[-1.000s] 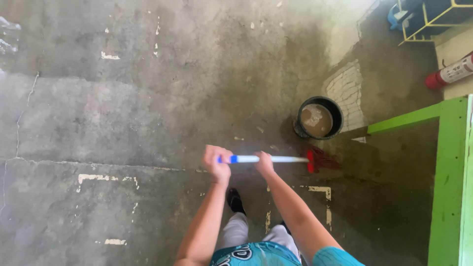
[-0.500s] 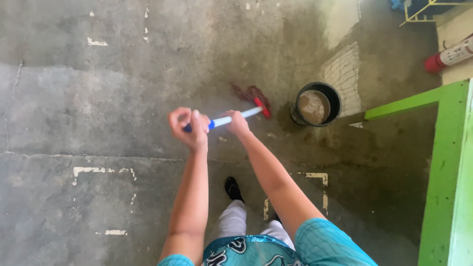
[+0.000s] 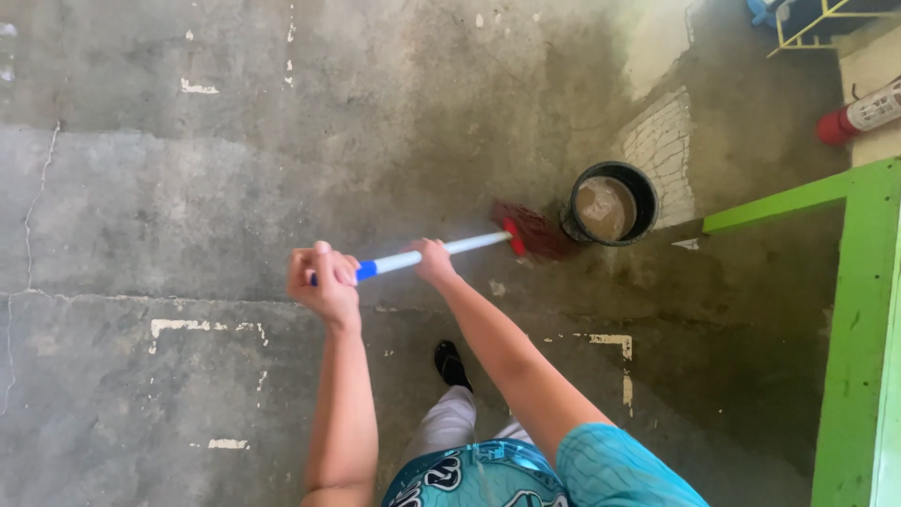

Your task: Mopping a concrete floor with a mop and bucket.

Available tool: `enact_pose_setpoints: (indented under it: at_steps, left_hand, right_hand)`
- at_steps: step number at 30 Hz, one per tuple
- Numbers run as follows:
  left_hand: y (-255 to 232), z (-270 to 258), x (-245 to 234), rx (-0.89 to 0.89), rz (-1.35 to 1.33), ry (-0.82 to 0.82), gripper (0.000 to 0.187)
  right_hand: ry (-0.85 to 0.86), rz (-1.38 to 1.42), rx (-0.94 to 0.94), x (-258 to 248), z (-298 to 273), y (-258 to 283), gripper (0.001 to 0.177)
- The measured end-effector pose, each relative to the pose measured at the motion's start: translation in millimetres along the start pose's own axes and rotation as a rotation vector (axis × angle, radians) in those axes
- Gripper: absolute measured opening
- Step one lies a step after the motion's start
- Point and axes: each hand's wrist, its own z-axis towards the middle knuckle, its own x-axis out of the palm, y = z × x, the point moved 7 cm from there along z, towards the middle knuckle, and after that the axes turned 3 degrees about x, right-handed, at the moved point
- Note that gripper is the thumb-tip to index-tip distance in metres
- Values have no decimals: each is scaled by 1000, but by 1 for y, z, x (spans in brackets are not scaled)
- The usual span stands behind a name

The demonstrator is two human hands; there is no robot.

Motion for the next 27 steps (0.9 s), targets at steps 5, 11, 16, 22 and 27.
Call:
enact_pose_setpoints:
  at_steps: [5, 11, 16, 22, 27]
  left_hand:
    - [-13, 8, 26, 132, 118, 76, 29]
    - [1, 1, 90, 103, 201, 172, 29]
    - [30, -49, 146, 151, 164, 274, 24]
    - [36, -80, 194, 142, 115, 544, 29]
    - [57, -75, 209, -326, -262, 1126, 34]
  right_hand:
    - [-19, 142, -163, -27, 36, 37, 43]
    - [0, 213, -8, -62, 9, -30, 39]
    - [3, 289, 110, -156, -68, -38, 45]
    - [-296, 388, -167, -202, -117, -22, 44]
    - [-700, 373, 113, -184, -105, -34, 15]
